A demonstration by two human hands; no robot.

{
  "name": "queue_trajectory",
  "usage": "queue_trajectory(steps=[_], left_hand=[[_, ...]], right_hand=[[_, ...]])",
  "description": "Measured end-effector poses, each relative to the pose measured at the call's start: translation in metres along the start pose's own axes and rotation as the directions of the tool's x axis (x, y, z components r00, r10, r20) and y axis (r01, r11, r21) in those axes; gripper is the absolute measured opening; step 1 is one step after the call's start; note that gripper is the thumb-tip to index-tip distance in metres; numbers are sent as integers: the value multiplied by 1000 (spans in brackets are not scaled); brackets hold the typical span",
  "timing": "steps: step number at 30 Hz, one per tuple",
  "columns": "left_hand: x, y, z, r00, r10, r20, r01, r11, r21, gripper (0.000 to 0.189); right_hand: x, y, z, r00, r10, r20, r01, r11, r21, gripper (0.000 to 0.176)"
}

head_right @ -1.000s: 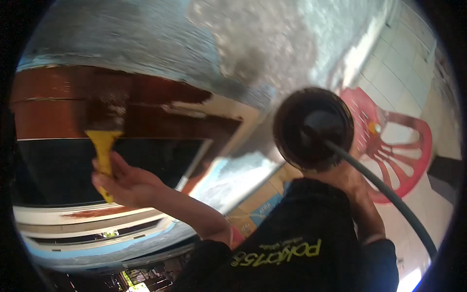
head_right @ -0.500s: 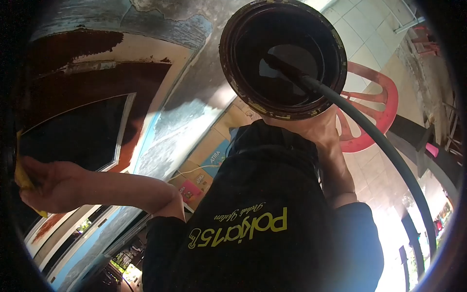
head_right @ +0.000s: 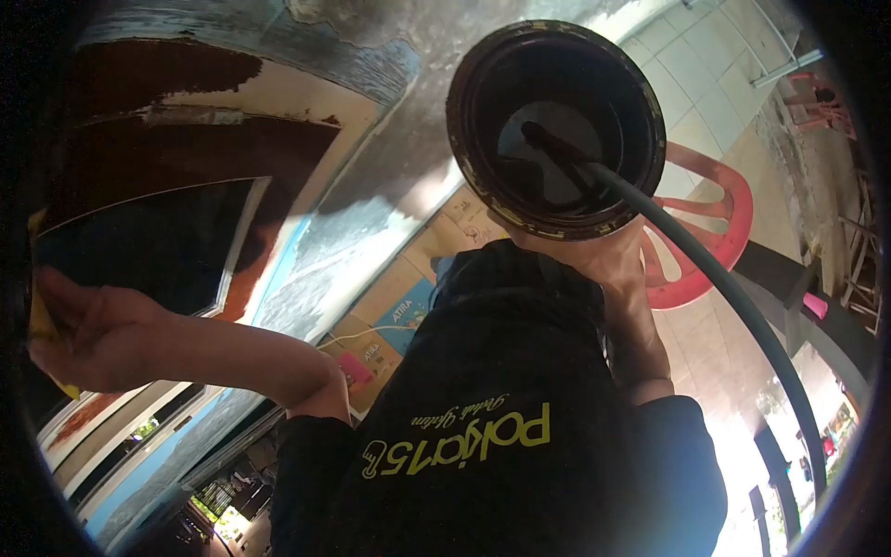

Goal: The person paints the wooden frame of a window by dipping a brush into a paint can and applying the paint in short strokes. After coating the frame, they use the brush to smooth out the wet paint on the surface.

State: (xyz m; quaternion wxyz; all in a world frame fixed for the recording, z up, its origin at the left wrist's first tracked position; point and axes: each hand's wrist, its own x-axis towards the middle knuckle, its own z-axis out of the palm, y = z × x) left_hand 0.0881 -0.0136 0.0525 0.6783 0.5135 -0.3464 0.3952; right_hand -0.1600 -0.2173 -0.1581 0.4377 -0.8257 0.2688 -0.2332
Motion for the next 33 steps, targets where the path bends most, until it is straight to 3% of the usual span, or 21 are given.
queue_trajectory(steps=[2,5,6,9,12,18,20,21,24,27,29,31,33], left_hand=[[-3,0,1,998,30,46,-36,990,136,32],[-6,-2,-8,1000,14,12,-15,997,81,32],[-5,0,-8,999,16,33,-16,1000,-3,34],[-7,4,-2,1000,-8,-4,9,998,55,33],[-6,0,-9,999,1,51,-6,994,111,33],[-7,2,-4,999,-23,28,23,999,23,34],[-7,2,-4,999,-31,29,30,998,51,34],[-7,2,-4,999,-41,23,39,996,85,34],[-7,4,-11,998,-42,37,40,998,57,34],[-5,6,-8,998,-52,31,51,998,31,34],[-6,5,-6,998,-67,12,66,997,37,33],[-8,1,-6,997,-82,1,82,996,34,34],[-9,3,-8,997,-61,48,59,998,34,30]], right_hand=[[3,-7,-1,999,49,-11,-49,998,50,46],[6,-9,-1,998,-54,-39,55,998,26,46],[6,-10,-1,999,-28,-32,30,998,54,46],[1,-1,-1,997,78,-19,-74,985,154,46],[1,-4,-5,987,160,-7,-154,959,239,45],[6,-7,-6,993,85,-77,-53,934,353,45],[9,-7,-7,994,-43,-102,66,971,230,46],[10,-8,-10,982,-155,-105,164,983,84,47],[14,-14,-22,894,-447,-34,415,853,-316,50],[16,-9,-26,841,-540,1,490,763,-421,53],[18,-12,-26,901,-425,-85,395,887,-238,53],[18,-23,-24,980,-114,-161,140,977,161,52],[17,-23,-25,983,-74,-166,110,971,214,52]])
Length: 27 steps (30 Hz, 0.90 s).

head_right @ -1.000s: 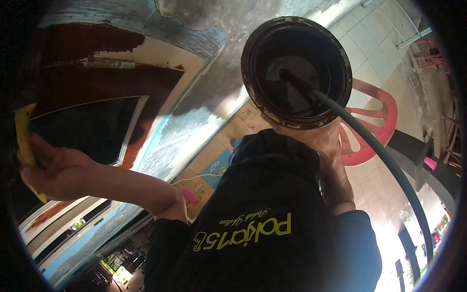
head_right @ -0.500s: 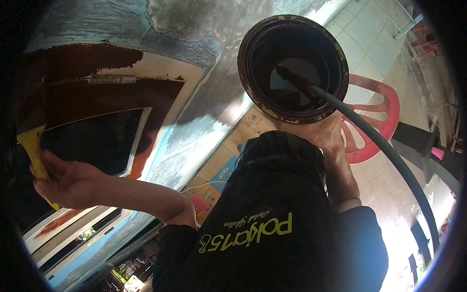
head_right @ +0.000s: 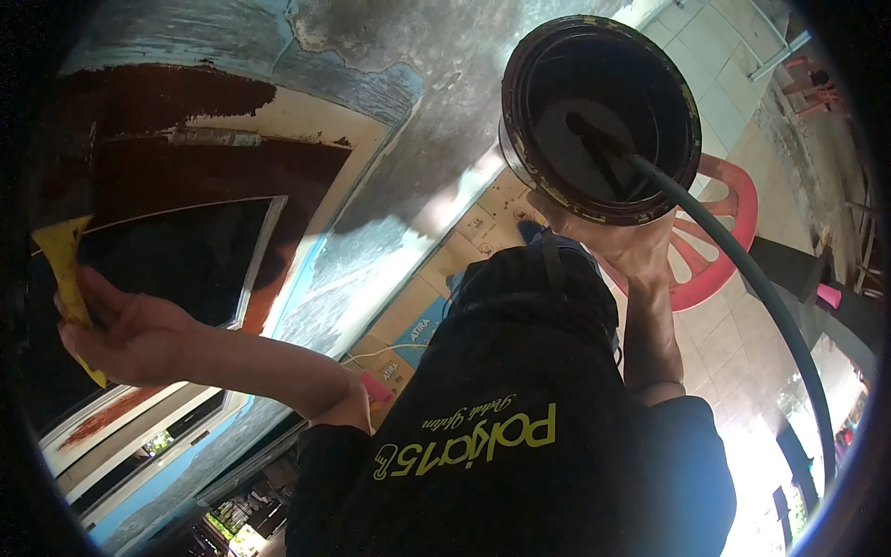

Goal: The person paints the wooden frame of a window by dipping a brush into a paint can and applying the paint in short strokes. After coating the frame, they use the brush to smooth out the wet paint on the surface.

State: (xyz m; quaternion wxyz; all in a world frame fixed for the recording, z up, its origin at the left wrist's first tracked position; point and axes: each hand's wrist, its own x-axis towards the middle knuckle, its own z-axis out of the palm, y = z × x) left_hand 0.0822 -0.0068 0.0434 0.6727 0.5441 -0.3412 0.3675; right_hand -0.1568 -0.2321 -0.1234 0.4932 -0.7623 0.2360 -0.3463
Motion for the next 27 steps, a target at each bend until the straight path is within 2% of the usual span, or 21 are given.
queue_trajectory(steps=[1,2,3,5,7,11,14,16,18,22,27], left_hand=[[0,1,-1,1000,0,-6,-1,1000,-11,30],[0,2,-1,1000,1,-12,-1,1000,-22,29],[0,3,2,1000,-8,-17,8,1000,-27,28],[-2,2,7,999,-10,-49,12,1000,24,34],[-3,2,10,996,-20,-85,25,999,49,36],[-4,7,5,993,-45,-113,50,998,39,36],[-3,8,0,995,-32,-98,29,999,-27,33],[-3,7,1,995,-74,-68,71,996,-53,32],[-7,2,2,991,-88,-101,85,996,-37,32],[-10,5,-1,993,-86,-84,89,995,33,29],[-7,4,6,991,-68,-113,66,998,-24,27]], right_hand=[[-1,1,-1,1000,20,-8,-20,1000,24,52],[-1,4,-3,988,-153,28,155,974,-163,52],[-1,9,-5,945,-312,95,326,884,-334,53],[-2,13,-5,916,-372,152,402,826,-396,54],[-4,12,-3,972,-209,102,226,952,-204,54],[-6,7,1,995,90,39,-88,995,-53,54],[-4,8,7,997,78,-13,-78,996,-34,53],[-6,12,9,989,144,-12,-145,988,-46,50],[5,4,13,997,68,-28,-69,997,-32,51],[3,-4,15,997,67,-24,-68,997,-32,52],[4,-3,14,998,55,-28,-56,998,-19,53]])
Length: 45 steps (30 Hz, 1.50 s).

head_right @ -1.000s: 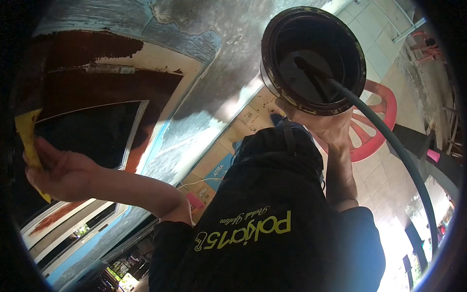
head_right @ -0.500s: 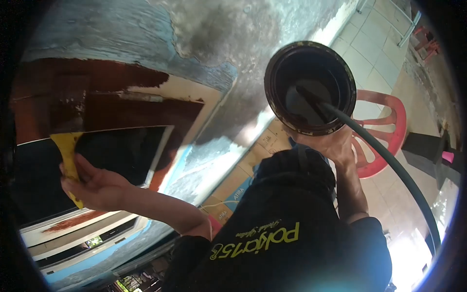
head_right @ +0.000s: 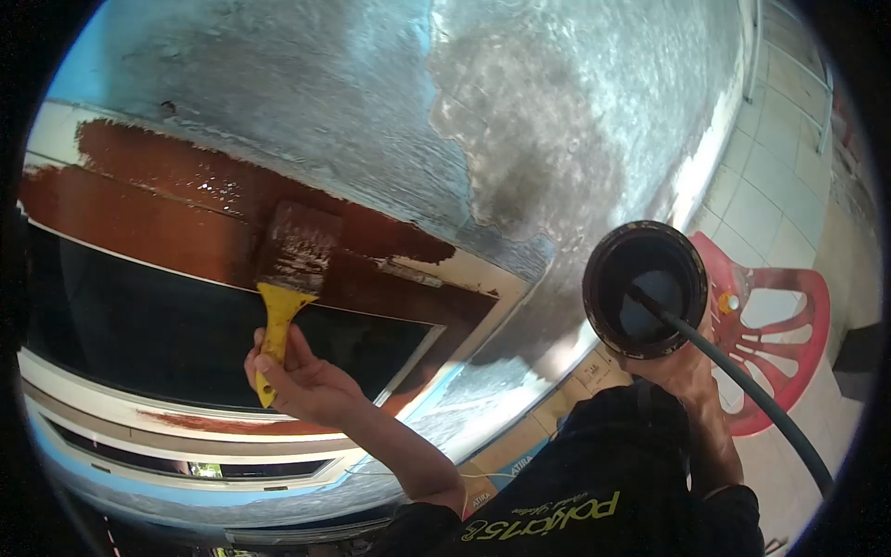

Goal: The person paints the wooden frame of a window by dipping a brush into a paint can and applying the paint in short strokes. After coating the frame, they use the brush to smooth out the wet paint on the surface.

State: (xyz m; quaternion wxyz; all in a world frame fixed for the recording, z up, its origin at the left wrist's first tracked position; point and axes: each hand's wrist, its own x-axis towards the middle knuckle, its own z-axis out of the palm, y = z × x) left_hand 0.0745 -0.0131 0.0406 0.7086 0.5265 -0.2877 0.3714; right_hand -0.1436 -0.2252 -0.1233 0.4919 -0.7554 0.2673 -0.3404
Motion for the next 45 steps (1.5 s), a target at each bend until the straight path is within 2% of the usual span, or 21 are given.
queue_trajectory(steps=[5,8,12,15,18,24,29,33,36,39,43,45], left_hand=[[-2,6,-5,1000,-22,22,21,999,26,36],[-2,8,-2,1000,-15,3,15,999,-30,36],[-2,-1,-2,999,-30,17,30,1000,-8,25],[-4,5,-10,999,-30,12,30,999,26,35],[-2,5,-10,1000,-8,31,9,999,-53,34],[-8,0,-1,999,-26,33,25,1000,12,33],[7,10,-1,999,22,24,-19,993,-114,32],[22,14,8,997,58,44,-59,998,16,30],[24,21,5,998,62,18,-62,998,9,29],[36,26,11,992,124,-26,-126,990,-67,30],[60,32,27,983,167,78,-153,976,-154,28],[67,33,30,979,183,94,-172,979,-113,28]], right_hand=[[0,1,1,1000,-12,-1,12,1000,17,54],[0,0,4,1000,-13,4,13,1000,24,55],[1,-2,7,1000,-15,3,15,999,29,56],[0,-2,6,1000,-12,1,12,999,32,57],[-1,-1,6,1000,-7,8,7,999,35,57],[1,0,8,1000,-11,19,10,999,39,59],[7,2,13,999,-43,11,42,997,63,60],[9,2,13,998,-59,21,58,995,78,61],[11,2,12,998,-65,12,64,994,86,62],[11,2,9,997,-73,15,71,993,89,62],[10,2,7,997,-77,20,74,992,107,63],[11,1,8,997,-76,20,73,990,118,64]])
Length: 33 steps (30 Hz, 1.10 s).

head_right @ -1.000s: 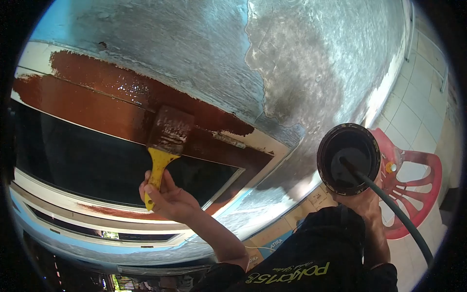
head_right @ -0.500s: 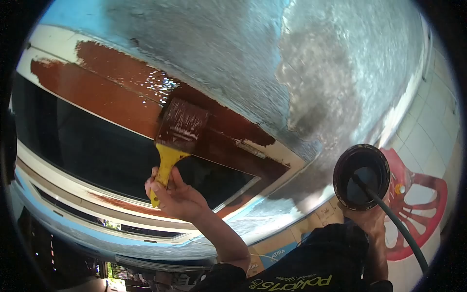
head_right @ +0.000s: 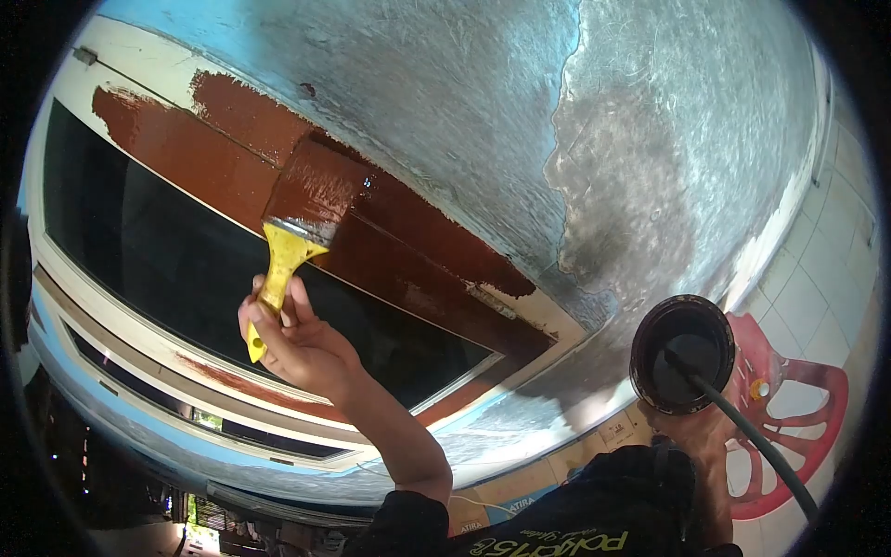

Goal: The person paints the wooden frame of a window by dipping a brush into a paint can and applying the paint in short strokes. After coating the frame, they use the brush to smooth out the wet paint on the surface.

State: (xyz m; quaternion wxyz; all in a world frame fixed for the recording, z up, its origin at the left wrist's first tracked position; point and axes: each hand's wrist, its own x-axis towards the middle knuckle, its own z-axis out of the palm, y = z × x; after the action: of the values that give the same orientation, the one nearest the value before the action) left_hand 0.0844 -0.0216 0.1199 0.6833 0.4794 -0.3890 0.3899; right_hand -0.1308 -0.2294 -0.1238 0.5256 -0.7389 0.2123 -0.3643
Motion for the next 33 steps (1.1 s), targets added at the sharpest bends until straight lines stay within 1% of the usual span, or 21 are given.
queue_trajectory(steps=[3,7,10,11,13,15,18,21,25,26,28,31,33], left_hand=[[2,0,-1,1000,1,-5,-1,999,50,29],[5,4,-6,999,3,-38,-3,1000,10,31],[8,3,6,999,1,-32,-3,998,-56,27],[9,4,8,1000,-14,18,13,1000,21,31],[11,1,4,998,-48,28,47,998,36,31],[12,1,2,998,-65,16,64,997,41,32],[11,3,1,999,-34,2,34,999,2,33],[16,1,2,998,-32,60,32,999,7,34],[15,3,5,1000,-20,-24,21,999,46,29],[14,5,1,999,-41,8,41,998,51,33],[16,6,-3,999,-33,12,33,999,24,33],[18,4,3,997,-45,59,42,998,45,34],[18,4,2,998,-52,22,51,998,37,31]], right_hand=[[1,-1,1,1000,2,-10,-1,1000,20,64],[-1,0,-1,1000,-13,-16,13,1000,-24,65],[-1,-2,3,1000,-20,-17,19,999,-35,66],[0,-2,3,1000,-21,-16,20,999,-38,66],[-1,-3,0,1000,-28,-14,27,998,-48,66],[-1,-3,-2,999,-30,-14,29,998,-59,67],[-3,-4,-4,999,-36,-16,35,997,-71,67],[-3,-6,-3,999,-45,-13,44,996,-78,68],[0,-8,-3,998,-57,-16,55,994,-92,69],[0,-8,-3,998,-60,-20,58,994,-95,69],[1,-8,-4,997,-67,-22,65,993,-101,69],[4,-11,-3,997,-80,-20,78,991,-108,70],[7,-14,-2,996,-86,-20,83,990,-114,70]])
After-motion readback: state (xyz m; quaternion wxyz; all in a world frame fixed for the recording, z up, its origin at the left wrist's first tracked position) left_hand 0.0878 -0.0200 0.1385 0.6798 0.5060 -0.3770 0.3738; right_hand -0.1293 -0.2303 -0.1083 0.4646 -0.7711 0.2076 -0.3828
